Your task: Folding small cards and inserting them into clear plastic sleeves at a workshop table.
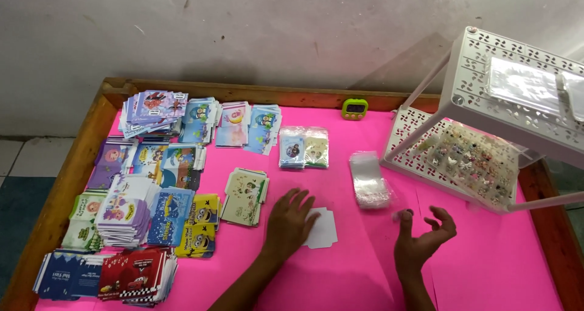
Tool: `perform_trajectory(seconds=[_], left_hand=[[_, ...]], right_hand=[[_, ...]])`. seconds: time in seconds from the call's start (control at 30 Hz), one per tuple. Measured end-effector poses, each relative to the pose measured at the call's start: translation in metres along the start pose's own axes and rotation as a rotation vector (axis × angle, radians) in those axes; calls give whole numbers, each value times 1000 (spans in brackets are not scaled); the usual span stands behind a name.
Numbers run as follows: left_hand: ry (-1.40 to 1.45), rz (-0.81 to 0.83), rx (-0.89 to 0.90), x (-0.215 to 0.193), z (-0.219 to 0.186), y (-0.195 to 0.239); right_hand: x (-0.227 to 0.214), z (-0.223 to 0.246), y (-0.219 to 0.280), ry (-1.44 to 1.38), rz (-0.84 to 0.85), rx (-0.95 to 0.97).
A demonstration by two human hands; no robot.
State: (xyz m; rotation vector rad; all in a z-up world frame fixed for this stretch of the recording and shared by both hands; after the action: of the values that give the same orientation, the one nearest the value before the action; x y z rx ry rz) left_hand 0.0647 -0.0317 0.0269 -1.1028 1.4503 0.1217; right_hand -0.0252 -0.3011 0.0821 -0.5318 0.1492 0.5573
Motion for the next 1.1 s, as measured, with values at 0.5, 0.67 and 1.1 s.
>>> perform_trajectory(seconds=[0.5, 0.67, 1.1], left_hand=[[197, 192, 181, 40, -9, 13], [202, 126, 124, 32, 4, 10], [140, 39, 105, 25, 3, 9]], right_hand=[[82, -19, 52, 30, 637, 278], [125, 3, 71, 80, 803, 31], [122, -27, 82, 246, 758, -146]])
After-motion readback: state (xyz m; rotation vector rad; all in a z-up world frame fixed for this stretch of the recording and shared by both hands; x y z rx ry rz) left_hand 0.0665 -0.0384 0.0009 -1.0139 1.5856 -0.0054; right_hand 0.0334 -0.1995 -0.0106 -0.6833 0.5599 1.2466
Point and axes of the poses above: each hand's wrist, its own y-axis away from the middle knuckle, its own x-axis out of the palm, z = x × y, the point moved 9 cm from there along -y, towards the middle knuckle, and after that the axes turned 9 degrees about x, right-handed, at the moved point
